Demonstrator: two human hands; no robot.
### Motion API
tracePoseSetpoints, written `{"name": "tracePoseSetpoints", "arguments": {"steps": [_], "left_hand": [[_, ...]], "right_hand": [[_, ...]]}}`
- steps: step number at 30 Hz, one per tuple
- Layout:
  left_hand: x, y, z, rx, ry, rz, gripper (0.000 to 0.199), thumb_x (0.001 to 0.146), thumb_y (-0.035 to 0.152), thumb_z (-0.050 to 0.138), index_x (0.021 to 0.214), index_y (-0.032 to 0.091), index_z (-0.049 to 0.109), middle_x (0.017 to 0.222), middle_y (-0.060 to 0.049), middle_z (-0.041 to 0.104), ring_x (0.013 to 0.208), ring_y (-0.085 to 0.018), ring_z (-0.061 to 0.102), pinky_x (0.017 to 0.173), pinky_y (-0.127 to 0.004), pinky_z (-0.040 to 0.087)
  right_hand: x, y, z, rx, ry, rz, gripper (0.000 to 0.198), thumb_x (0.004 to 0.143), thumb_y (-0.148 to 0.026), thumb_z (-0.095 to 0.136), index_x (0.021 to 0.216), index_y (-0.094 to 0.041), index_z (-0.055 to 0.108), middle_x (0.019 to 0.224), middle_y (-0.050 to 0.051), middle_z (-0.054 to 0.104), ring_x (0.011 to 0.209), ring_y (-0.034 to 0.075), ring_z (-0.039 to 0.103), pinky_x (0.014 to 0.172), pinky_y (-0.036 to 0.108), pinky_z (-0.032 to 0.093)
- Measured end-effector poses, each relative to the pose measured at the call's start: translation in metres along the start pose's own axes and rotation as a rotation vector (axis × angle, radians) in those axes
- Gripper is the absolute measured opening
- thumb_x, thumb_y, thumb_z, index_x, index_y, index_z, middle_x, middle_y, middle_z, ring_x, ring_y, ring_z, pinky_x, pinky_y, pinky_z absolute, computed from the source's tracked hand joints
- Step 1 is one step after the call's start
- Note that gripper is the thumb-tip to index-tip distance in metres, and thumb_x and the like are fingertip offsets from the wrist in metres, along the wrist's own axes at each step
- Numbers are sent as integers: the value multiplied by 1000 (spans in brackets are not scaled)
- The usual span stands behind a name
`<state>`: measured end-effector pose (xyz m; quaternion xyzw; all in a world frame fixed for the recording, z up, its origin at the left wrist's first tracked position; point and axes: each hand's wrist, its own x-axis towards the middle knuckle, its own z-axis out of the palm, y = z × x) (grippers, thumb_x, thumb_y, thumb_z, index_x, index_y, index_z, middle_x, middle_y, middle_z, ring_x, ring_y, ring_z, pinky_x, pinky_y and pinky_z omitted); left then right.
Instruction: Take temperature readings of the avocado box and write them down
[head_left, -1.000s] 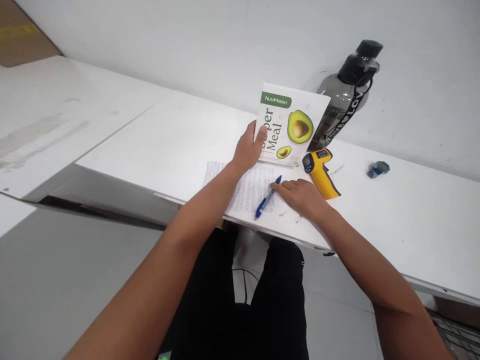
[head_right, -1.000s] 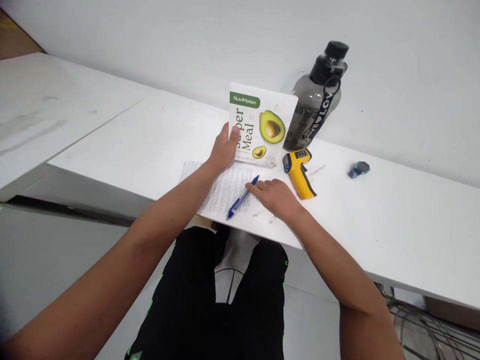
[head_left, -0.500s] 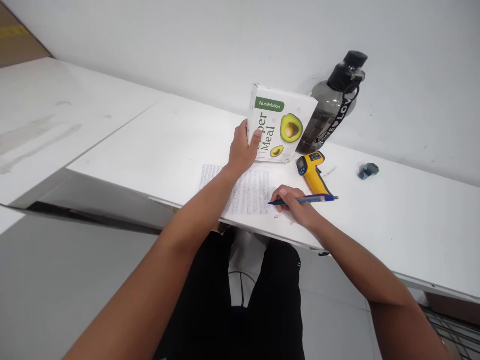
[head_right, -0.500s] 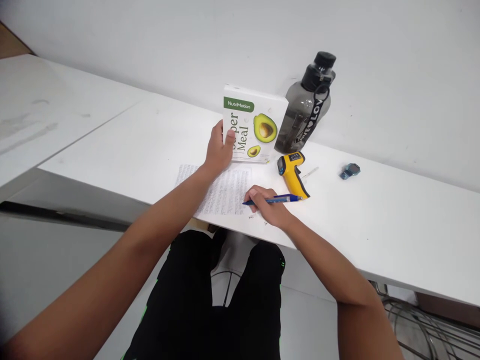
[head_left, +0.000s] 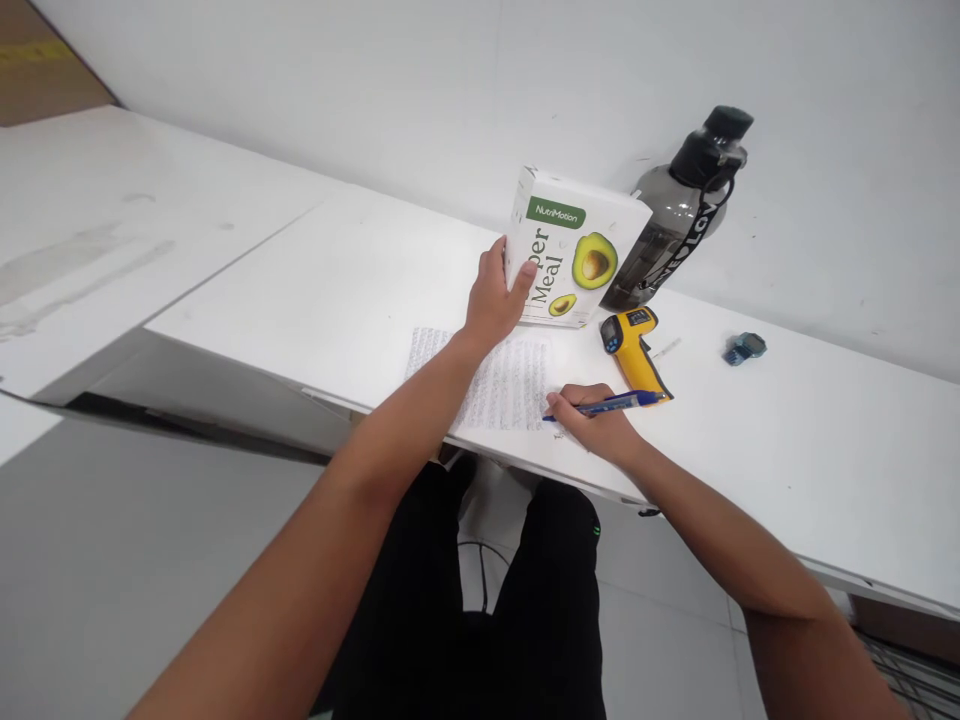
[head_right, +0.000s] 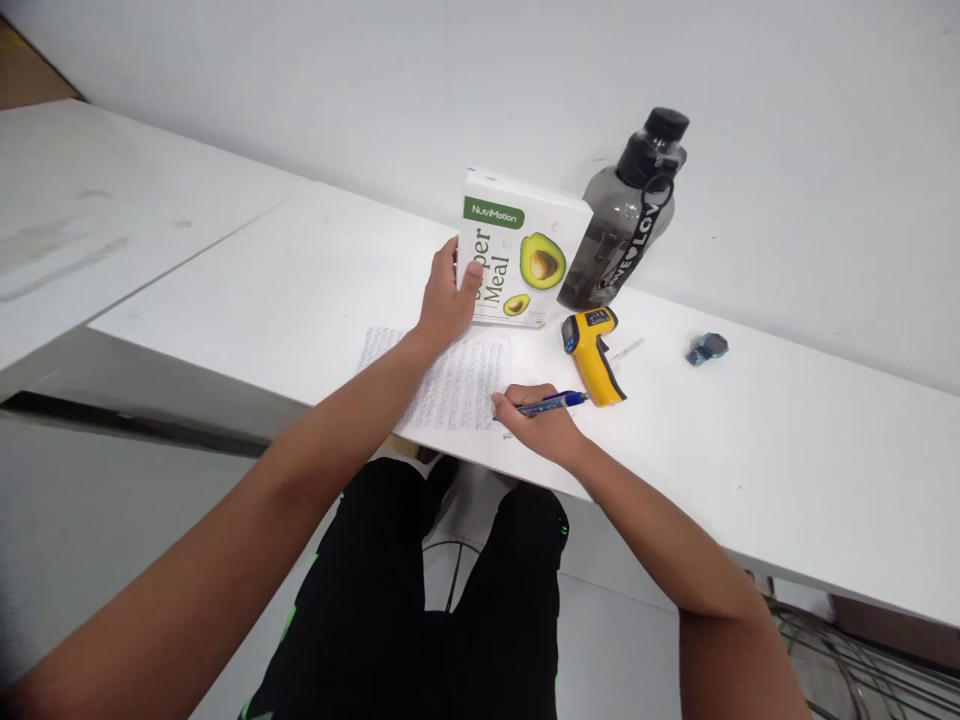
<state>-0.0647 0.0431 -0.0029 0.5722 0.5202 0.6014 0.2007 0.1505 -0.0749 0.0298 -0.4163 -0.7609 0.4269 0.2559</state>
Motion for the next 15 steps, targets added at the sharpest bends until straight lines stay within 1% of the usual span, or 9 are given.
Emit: {"name": "tracePoseSetpoints", "arguments": {"steps": [6, 10, 13, 15], "left_hand": [[1, -3, 1, -4, -7, 8, 87, 88, 90, 46, 151, 30, 47, 152, -17, 57, 151, -36, 49, 125, -51, 41], [1, -4, 1, -11, -4, 9, 86, 88, 89, 46, 151, 30, 47, 152, -17, 57, 151, -36, 49, 125, -51, 41], [1, -2, 0, -6, -6, 2, 87, 88, 90, 46, 151, 30, 47, 152, -17, 57, 151, -36, 49, 125, -51, 41], [1, -1, 0, 1, -8, -14, 88, 88, 90, 45, 150, 29, 47, 152, -18, 57, 150, -37, 50, 125, -52, 41]], "right_hand": [[1, 4, -1, -20, -39, -12, 54, 92, -61, 65, 56, -24, 50, 55, 2, 62, 59, 17, 58, 57, 31, 47], [0, 4, -1, -18, -21, -8, 53, 94, -60, 62, 58, -24, 50, 60, 3, 64, 62, 18, 60, 60, 31, 48], [0, 4, -1, -41, 6, -15, 54, 95, -59, 60, 56, -25, 43, 58, 2, 59, 60, 17, 58, 58, 31, 45], [0, 4, -1, -50, -12, -26, 55, 95, -58, 60, 56, -25, 39, 55, 1, 56, 58, 17, 55, 57, 30, 42]]}}
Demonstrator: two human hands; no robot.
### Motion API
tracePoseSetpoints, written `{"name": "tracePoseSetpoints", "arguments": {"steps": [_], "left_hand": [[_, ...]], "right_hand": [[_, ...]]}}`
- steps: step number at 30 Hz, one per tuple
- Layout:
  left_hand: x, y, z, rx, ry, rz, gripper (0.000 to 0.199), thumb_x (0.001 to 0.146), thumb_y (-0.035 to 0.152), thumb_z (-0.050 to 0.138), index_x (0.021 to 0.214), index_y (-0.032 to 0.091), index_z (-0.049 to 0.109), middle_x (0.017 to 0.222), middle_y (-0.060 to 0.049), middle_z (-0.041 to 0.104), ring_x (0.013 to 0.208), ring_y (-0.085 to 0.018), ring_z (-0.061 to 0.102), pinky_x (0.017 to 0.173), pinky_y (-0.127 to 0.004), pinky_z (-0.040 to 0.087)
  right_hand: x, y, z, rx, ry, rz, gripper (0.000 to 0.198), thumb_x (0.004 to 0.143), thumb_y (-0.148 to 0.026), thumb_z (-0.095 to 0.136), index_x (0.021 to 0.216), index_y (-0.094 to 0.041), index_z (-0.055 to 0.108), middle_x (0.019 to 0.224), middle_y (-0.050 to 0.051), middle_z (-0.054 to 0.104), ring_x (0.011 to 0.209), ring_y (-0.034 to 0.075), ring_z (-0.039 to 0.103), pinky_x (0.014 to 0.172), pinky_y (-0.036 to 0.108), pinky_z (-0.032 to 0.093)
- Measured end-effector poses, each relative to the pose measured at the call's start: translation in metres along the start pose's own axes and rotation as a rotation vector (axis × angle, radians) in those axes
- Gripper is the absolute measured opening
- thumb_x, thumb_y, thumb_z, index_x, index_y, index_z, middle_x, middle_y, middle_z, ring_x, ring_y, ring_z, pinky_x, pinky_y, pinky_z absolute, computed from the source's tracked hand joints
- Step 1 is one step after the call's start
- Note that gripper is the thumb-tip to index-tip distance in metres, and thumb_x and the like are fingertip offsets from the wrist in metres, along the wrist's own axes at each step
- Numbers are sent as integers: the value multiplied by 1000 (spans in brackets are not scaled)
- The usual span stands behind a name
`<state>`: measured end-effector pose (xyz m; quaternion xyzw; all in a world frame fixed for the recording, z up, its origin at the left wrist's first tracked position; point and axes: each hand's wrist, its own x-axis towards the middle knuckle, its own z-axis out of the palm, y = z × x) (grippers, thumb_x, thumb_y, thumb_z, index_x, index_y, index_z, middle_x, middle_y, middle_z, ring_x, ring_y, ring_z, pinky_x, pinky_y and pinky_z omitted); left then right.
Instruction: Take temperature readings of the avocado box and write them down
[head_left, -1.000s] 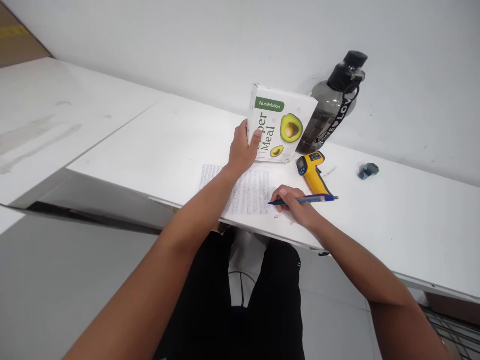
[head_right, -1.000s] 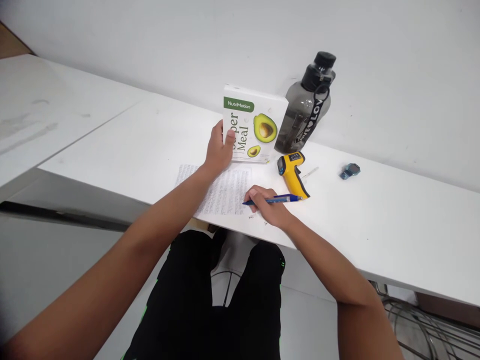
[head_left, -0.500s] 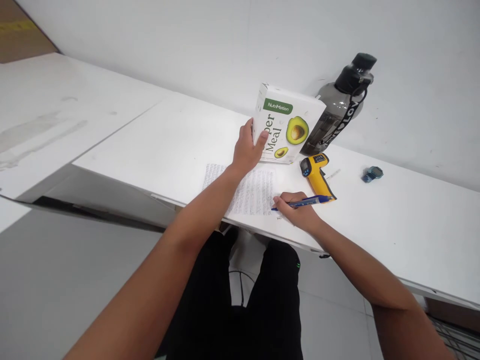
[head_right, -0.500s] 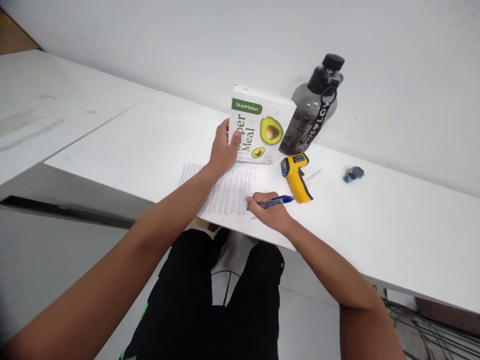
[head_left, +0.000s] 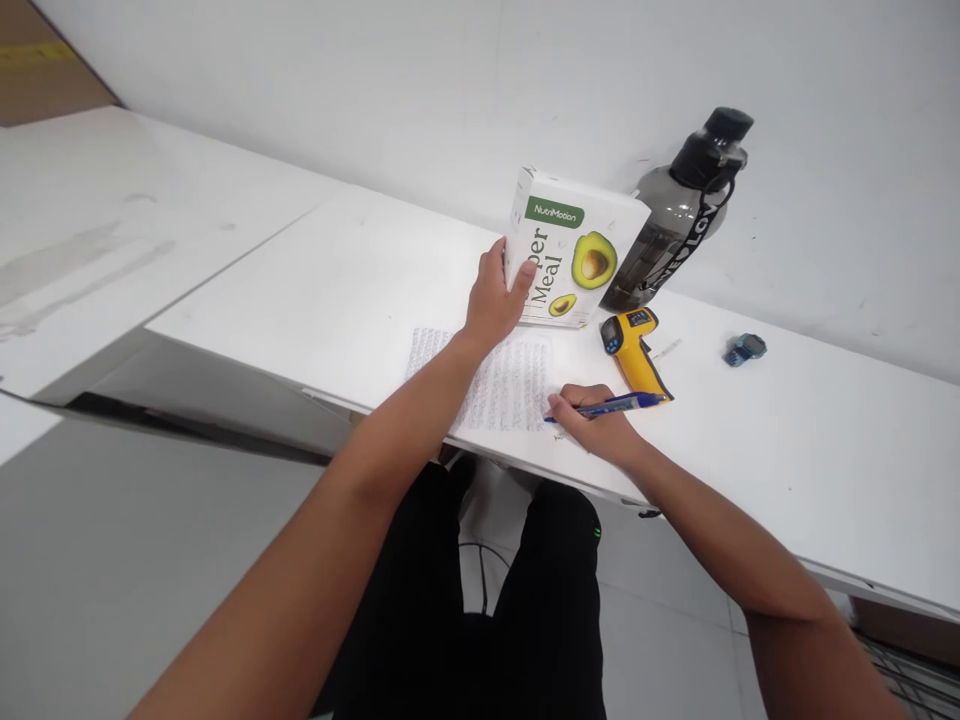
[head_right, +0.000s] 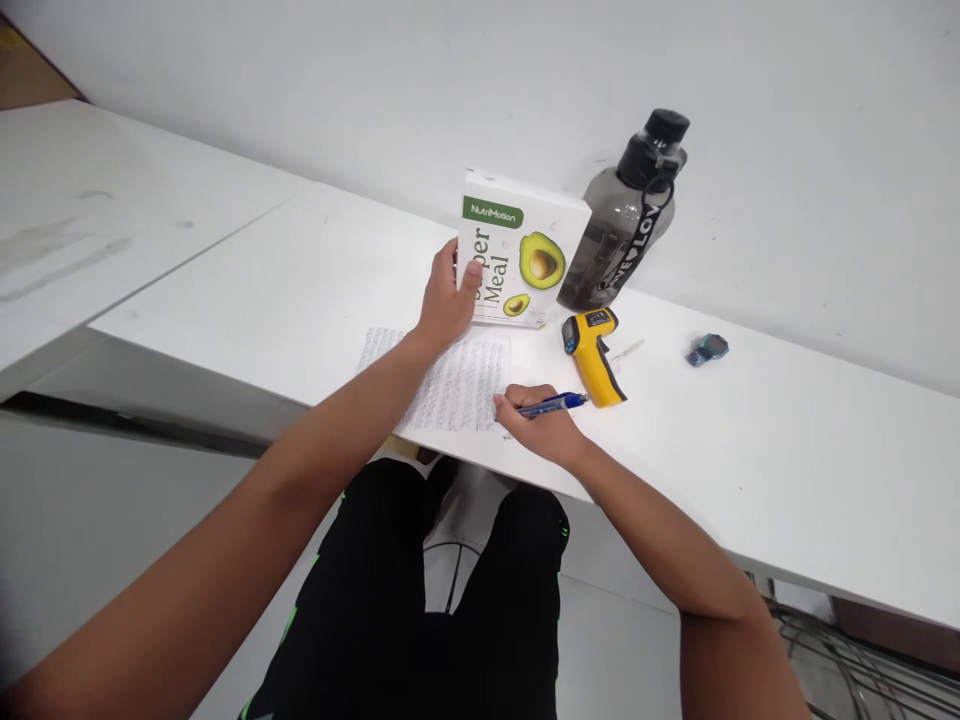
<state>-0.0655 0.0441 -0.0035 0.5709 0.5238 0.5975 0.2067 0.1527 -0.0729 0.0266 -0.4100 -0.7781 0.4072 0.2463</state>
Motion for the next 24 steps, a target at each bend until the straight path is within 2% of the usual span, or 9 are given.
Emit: {"name": "tracePoseSetpoints", "arguments": {"steps": [3, 11, 18, 24], "left_hand": [[0, 1, 0, -3, 5, -5, 87, 87, 91, 46, 150, 30, 48, 152, -18, 57, 149, -37, 51, 124, -53, 42], [-6, 4, -2, 40, -2, -9, 88, 90, 88, 46, 152, 26, 46, 146, -20, 58, 143, -37, 55, 120, -54, 45], [-10, 2, -7, 63, -27, -8, 91, 91, 88, 44, 155, 23, 42, 143, -20, 56, 138, -36, 57, 115, -54, 47], [-12, 6, -9, 80, -34, -18, 90, 92, 85, 46, 156, 21, 42, 145, -21, 56, 137, -38, 57, 114, -57, 48]], "right_hand": [[1, 0, -1, 4, -45, -6, 54, 94, -59, 60, 57, -25, 41, 55, 0, 54, 58, 16, 53, 57, 30, 42], [1, 1, 0, 22, -40, -12, 53, 96, -57, 59, 57, -25, 43, 54, 0, 56, 56, 16, 55, 57, 30, 44], [1, 9, 7, 62, 43, 30, 51, 96, -58, 55, 58, -25, 46, 60, 3, 65, 63, 19, 65, 61, 31, 48], [3, 9, 10, -1, 49, 16, 46, 94, -55, 53, 59, -26, 45, 59, 2, 62, 62, 19, 62, 62, 31, 46]]}}
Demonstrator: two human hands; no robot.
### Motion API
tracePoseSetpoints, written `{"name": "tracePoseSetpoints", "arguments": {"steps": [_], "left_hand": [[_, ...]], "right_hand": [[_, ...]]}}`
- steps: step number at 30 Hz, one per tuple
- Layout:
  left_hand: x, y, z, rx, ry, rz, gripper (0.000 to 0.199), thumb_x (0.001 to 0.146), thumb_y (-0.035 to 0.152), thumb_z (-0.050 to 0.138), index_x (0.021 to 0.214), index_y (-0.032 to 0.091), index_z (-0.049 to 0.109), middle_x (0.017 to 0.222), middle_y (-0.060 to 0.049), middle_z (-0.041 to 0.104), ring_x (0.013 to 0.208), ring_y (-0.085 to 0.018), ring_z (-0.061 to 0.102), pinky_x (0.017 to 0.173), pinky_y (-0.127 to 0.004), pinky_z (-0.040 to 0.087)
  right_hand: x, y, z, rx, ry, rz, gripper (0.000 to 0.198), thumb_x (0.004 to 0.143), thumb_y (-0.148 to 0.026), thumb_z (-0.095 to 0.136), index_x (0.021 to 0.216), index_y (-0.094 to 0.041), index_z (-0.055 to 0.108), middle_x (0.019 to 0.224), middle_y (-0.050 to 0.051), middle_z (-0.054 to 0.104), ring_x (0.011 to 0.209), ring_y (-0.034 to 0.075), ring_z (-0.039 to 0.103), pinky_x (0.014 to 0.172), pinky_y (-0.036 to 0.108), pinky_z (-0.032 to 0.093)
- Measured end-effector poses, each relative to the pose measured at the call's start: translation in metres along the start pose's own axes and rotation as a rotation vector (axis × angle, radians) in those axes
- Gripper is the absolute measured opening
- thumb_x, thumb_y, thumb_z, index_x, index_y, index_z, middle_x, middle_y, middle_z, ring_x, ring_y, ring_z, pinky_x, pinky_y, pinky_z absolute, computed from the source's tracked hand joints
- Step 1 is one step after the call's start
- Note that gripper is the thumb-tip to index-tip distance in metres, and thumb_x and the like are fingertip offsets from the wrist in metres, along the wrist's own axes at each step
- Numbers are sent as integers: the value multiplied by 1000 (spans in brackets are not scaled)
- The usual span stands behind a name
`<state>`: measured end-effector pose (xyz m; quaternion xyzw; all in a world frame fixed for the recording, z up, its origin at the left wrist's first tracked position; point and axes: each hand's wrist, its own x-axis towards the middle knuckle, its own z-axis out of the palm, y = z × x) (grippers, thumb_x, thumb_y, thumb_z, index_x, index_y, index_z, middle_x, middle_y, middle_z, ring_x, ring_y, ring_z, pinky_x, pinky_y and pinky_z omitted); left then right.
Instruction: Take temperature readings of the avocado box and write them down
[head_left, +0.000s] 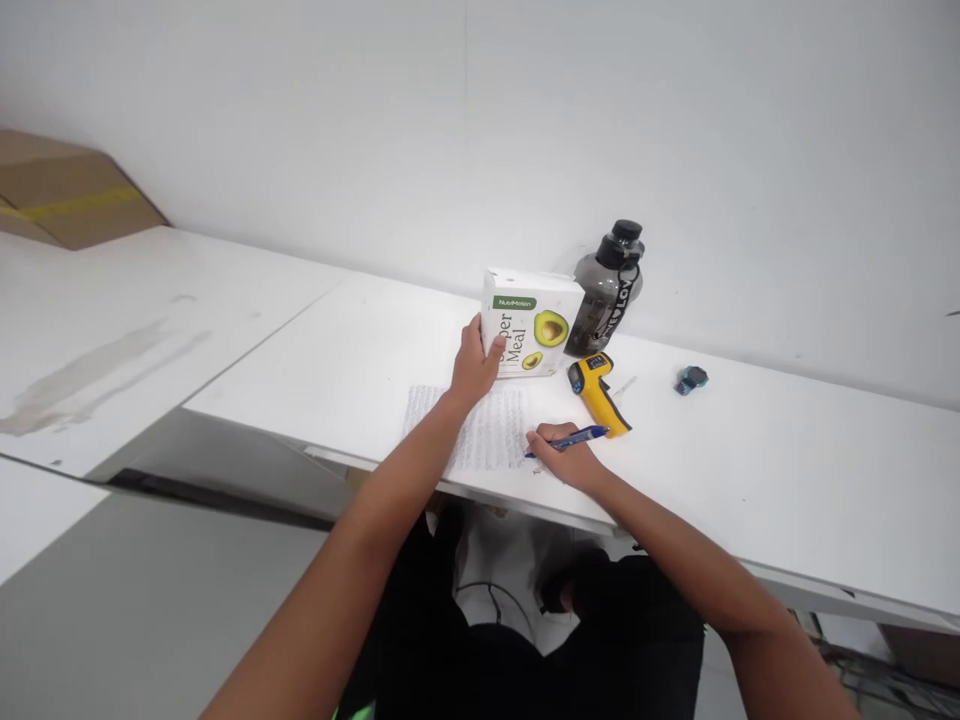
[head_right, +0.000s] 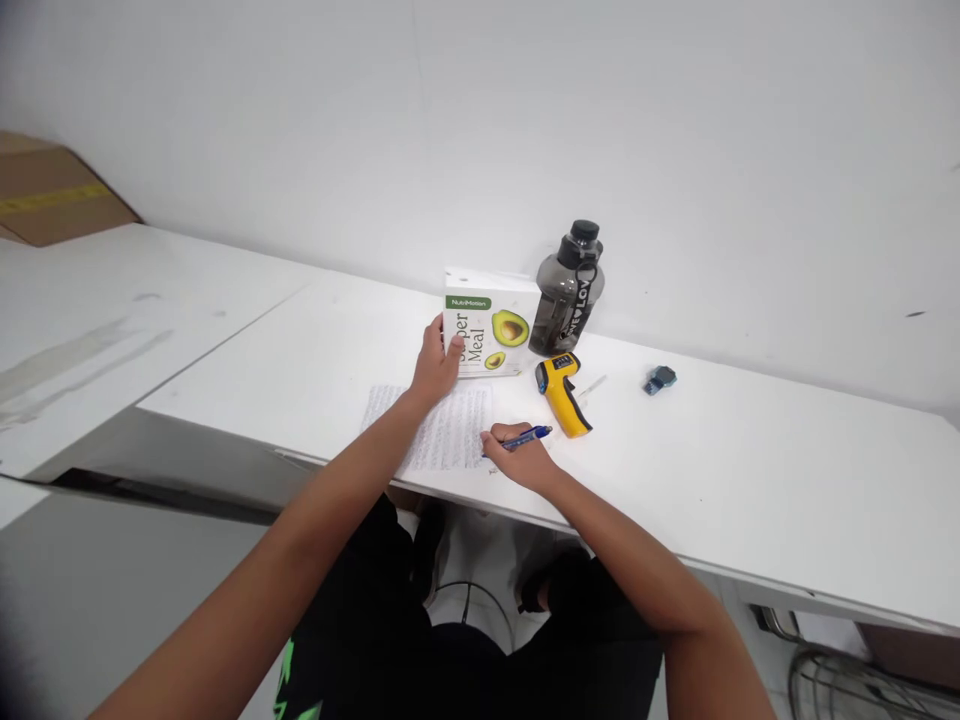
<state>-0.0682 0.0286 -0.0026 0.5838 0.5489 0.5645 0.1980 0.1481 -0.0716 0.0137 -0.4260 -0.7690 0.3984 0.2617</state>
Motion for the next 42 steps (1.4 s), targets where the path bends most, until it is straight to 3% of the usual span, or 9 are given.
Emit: {"name": "tracePoseSetpoints", "arguments": {"steps": [14, 24, 30, 35, 37, 42], "left_hand": [[1, -12, 6, -40, 8, 31, 86, 94, 83, 47, 157, 24, 41, 144, -18, 55, 142, -36, 54, 119, -55, 45], [-1, 2, -1, 13, -36, -15, 91, 94, 81, 46, 159, 18, 38, 149, -23, 54, 140, -38, 57, 116, -57, 48], [2, 1, 2, 14, -12, -23, 83, 98, 75, 47, 158, 19, 39, 150, -23, 55, 142, -37, 56, 118, -55, 47], [4, 1, 4, 6, -12, -49, 77, 98, 71, 50, 157, 21, 41, 147, -20, 57, 140, -36, 58, 119, -55, 46], [5, 2, 4, -12, 6, -68, 76, 97, 69, 53, 155, 21, 43, 147, -20, 57, 140, -36, 58, 119, -56, 46], [8, 6, 3, -64, 8, -121, 78, 90, 64, 64, 152, 21, 45, 145, -20, 57, 140, -38, 58, 119, -56, 45]], "right_hand": [[-3, 3, -1, -33, -30, -60, 48, 98, -49, 50, 59, -27, 33, 54, -2, 50, 56, 15, 52, 58, 31, 39], [2, 5, 1, -7, 6, -9, 44, 93, -48, 53, 57, -26, 41, 57, -1, 56, 61, 17, 57, 62, 30, 42], [3, 17, 3, 8, 5, -10, 45, 92, -48, 60, 56, -25, 48, 55, -1, 55, 60, 17, 56, 61, 29, 44], [9, 18, -2, 22, 156, 54, 43, 95, -53, 54, 63, -24, 60, 64, 3, 66, 70, 21, 66, 71, 32, 53], [13, 15, -5, -27, 329, 83, 42, 96, -55, 52, 69, -25, 63, 69, 4, 70, 78, 23, 69, 78, 34, 55], [18, 10, -7, -132, 455, 33, 36, 99, -51, 50, 97, -22, 70, 96, 10, 78, 94, 26, 73, 91, 40, 57]]}}
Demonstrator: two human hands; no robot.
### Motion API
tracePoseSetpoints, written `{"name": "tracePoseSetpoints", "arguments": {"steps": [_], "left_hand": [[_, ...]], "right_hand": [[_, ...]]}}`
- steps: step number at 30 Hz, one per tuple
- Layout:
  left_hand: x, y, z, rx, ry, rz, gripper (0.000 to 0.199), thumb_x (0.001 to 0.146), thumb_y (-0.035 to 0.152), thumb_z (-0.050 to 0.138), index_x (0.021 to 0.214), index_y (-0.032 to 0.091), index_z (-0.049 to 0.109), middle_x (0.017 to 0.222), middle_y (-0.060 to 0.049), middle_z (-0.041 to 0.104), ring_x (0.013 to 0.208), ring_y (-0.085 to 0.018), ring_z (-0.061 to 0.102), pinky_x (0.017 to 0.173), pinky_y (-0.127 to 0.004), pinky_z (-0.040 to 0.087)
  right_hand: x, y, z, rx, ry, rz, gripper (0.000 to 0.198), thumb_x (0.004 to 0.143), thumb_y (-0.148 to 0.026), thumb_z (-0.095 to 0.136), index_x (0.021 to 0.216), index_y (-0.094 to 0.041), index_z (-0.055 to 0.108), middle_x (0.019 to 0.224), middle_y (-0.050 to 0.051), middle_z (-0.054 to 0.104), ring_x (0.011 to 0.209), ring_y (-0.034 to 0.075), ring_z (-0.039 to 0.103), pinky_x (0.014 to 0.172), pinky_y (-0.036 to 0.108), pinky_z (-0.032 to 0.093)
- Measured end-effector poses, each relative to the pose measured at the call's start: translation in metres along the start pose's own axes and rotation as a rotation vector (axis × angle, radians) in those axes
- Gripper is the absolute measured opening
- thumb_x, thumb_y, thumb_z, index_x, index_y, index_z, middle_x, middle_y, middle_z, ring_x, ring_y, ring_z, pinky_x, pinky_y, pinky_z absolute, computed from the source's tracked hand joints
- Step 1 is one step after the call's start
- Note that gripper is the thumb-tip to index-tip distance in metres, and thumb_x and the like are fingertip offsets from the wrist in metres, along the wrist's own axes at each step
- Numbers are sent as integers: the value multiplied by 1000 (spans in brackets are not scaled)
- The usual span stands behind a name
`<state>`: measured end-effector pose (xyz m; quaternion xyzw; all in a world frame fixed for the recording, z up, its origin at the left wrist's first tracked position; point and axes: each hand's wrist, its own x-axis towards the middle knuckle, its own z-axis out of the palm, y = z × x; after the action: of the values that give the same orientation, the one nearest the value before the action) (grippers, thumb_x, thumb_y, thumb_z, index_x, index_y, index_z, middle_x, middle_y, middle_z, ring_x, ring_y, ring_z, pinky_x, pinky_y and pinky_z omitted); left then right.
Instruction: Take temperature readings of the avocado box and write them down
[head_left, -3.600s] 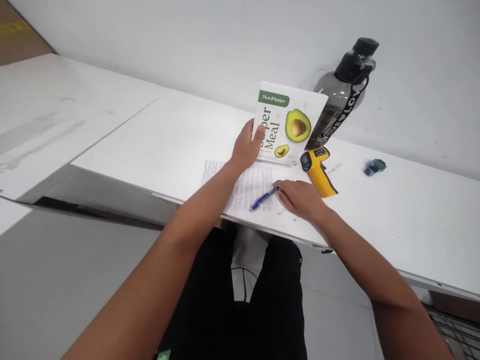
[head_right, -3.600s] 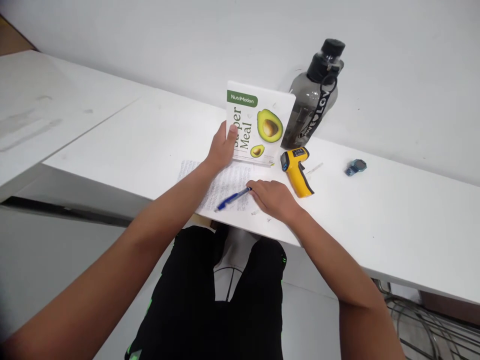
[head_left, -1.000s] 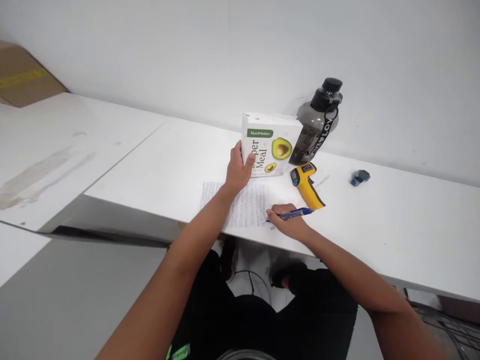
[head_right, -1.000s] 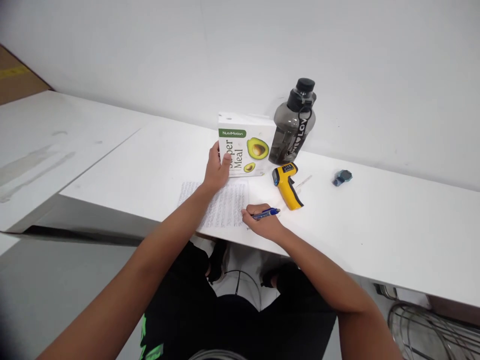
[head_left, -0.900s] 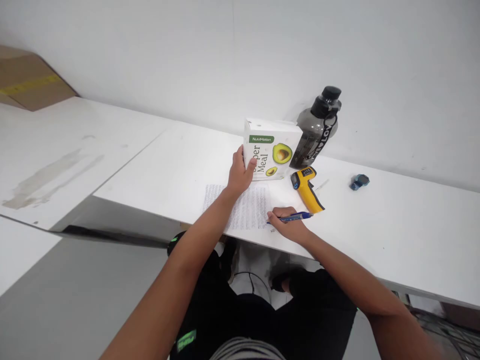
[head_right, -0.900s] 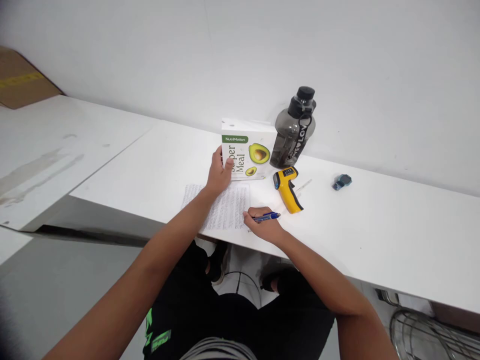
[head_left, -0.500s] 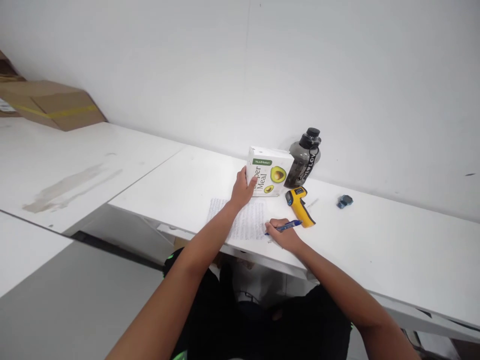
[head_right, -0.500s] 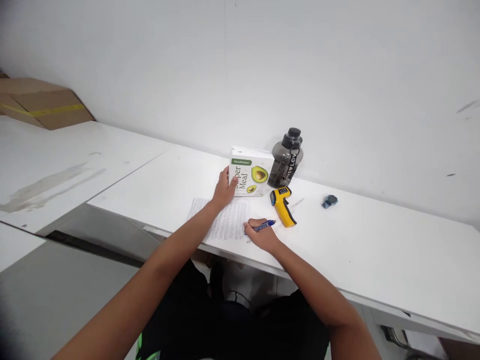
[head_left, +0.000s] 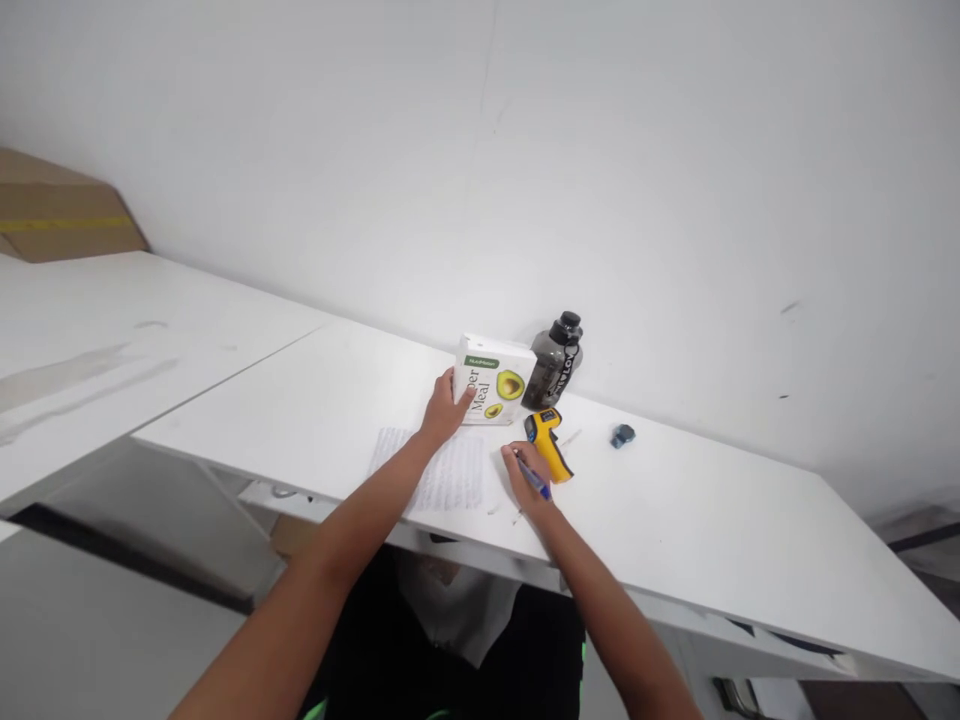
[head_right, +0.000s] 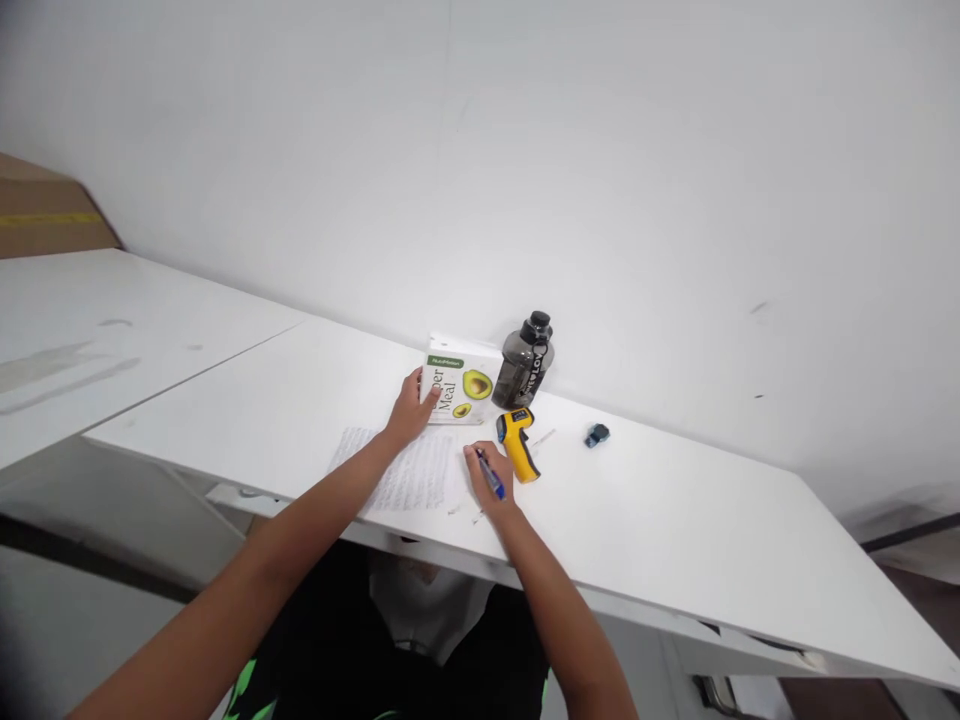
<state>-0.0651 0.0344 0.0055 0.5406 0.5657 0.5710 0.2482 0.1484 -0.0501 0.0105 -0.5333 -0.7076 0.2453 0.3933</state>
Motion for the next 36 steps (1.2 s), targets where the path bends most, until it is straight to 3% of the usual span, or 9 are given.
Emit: {"name": "tracePoseSetpoints", "arguments": {"steps": [4, 11, 14, 18, 21, 24, 28, 33, 36], "left_hand": [[-1, 4, -1, -19, -26, -8, 82, 83, 60, 75, 151, 25, 46, 147, -17, 56, 141, -38, 58, 117, -54, 48], [-3, 7, -3, 18, -35, 4, 82, 82, 56, 77, 151, 24, 45, 147, -17, 57, 140, -37, 59, 117, -55, 49], [-3, 8, -4, 28, -45, 24, 83, 82, 56, 78, 151, 24, 45, 146, -16, 57, 140, -37, 59, 116, -55, 49], [-3, 11, -6, 62, -62, 17, 93, 75, 53, 85, 153, 25, 43, 145, -16, 55, 139, -38, 58, 115, -55, 49], [-5, 15, -6, 78, -86, -1, 96, 73, 52, 87, 154, 25, 43, 144, -15, 55, 139, -38, 57, 116, -55, 49], [-8, 19, -6, 80, -75, 5, 90, 73, 52, 88, 149, 26, 47, 141, -14, 56, 137, -38, 59, 113, -55, 50], [-13, 22, -4, 93, -41, 24, 80, 74, 55, 88, 139, 26, 54, 135, -12, 59, 128, -35, 63, 105, -52, 54], [-16, 22, -3, 68, -10, 40, 78, 74, 56, 87, 138, 27, 54, 134, -11, 60, 124, -33, 65, 105, -52, 54], [-15, 21, -3, -10, 40, 29, 77, 76, 54, 86, 139, 26, 54, 135, -12, 62, 125, -33, 65, 106, -50, 55]], "right_hand": [[2, 5, 5, -36, -34, -61, 30, 94, -37, 59, 116, -22, 73, 112, 11, 79, 92, 25, 73, 91, 40, 59], [2, 14, 15, -220, -182, -149, 49, 97, -24, 46, 143, -21, 63, 109, 10, 78, 93, 26, 74, 85, 38, 58], [1, 11, 11, -292, -157, -151, 57, 98, -22, 44, 155, -18, 52, 108, 11, 78, 88, 27, 72, 80, 37, 55], [8, 13, -10, -474, 118, -159, 47, 101, -27, 43, 140, -12, 65, 111, 21, 75, 103, 34, 67, 90, 46, 49], [16, 18, -32, -600, 257, 46, 45, 101, -29, 46, 135, -9, 68, 122, 27, 71, 111, 39, 64, 94, 53, 45], [21, 21, -45, -625, 186, 279, 55, 102, -41, 52, 145, -7, 60, 132, 31, 67, 123, 45, 62, 100, 58, 42], [25, 25, -47, -482, -12, 406, 87, 94, -64, 65, 160, -11, 44, 145, 30, 62, 129, 44, 63, 99, 52, 47], [23, 37, -53, -345, 6, 367, 61, 85, -54, 76, 133, -17, 69, 129, 22, 73, 116, 37, 70, 93, 45, 52], [22, 42, -62, -156, -42, 322, 61, 75, -53, 84, 124, -18, 73, 123, 16, 77, 111, 34, 72, 93, 44, 55]]}}
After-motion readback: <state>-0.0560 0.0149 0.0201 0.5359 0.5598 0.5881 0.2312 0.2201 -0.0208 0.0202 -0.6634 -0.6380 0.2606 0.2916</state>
